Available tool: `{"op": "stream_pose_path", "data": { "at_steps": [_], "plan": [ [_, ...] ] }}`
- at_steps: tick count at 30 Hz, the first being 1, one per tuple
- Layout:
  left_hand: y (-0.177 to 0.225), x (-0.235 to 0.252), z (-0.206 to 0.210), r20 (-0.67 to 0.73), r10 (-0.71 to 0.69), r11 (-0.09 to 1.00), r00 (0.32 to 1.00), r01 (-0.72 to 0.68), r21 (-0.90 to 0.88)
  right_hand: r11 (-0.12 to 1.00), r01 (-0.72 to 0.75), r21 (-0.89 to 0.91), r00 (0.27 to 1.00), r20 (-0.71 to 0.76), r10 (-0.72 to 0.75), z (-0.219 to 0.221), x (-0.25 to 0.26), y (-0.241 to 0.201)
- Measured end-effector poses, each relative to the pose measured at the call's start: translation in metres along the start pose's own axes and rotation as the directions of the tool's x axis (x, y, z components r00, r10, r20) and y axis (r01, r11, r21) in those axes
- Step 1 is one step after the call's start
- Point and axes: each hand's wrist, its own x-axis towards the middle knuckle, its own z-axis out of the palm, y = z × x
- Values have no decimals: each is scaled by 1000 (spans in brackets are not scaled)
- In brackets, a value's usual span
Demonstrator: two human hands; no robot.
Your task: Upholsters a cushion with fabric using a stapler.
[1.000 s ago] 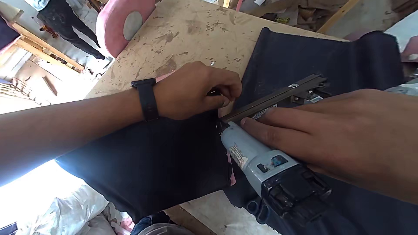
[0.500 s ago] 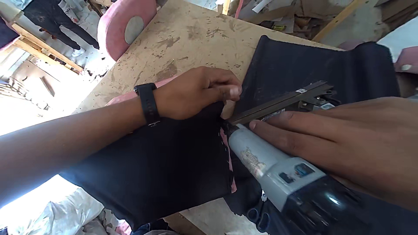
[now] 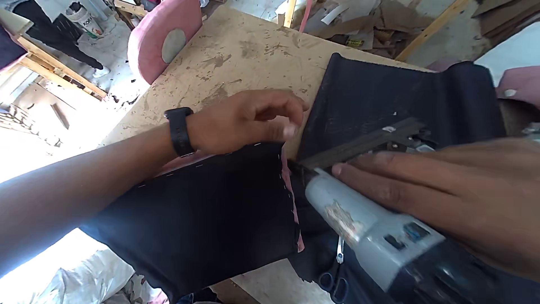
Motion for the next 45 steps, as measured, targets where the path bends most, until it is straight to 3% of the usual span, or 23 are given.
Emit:
{"op": "stream_pose_path", "data": {
  "at_steps": [2,4,10,15,18,20,27,36,45],
  "plan": [
    [-4,-4,-6,90,145,967,985,-161,199,1000,-16,18,999,29,15,-1,-7,-6],
    [-7,-3,-3,109,200,947,974,-221,234,1000,-23,6,1000,17,23,-1,-9,-8],
    [-8,9,-6,173,119,954,978,-161,253,1000,-3,-16,1000,-19,3,-1,-1,-2],
    [-15,10,-12,190,184,981,964,-192,24,1000,-4,-20,1000,-11,3,2,4,0],
    [-12,8,-14,227,42,996,973,-24,-84,1000,5,-18,1000,-27,-6,4,5,4],
    [-13,7,-14,270,-50,997,962,66,-51,1000,13,-14,999,-34,-13,3,7,9],
    [-18,2,-17,332,-153,982,931,182,-56,999,34,33,999,-42,-32,3,8,35],
    [-27,0,-18,381,-77,992,921,31,126,999,42,27,999,-26,-41,5,19,15],
    [-27,-1,-19,377,-42,996,925,8,93,1000,-7,5,1000,6,7,3,19,23]
  ]
}}
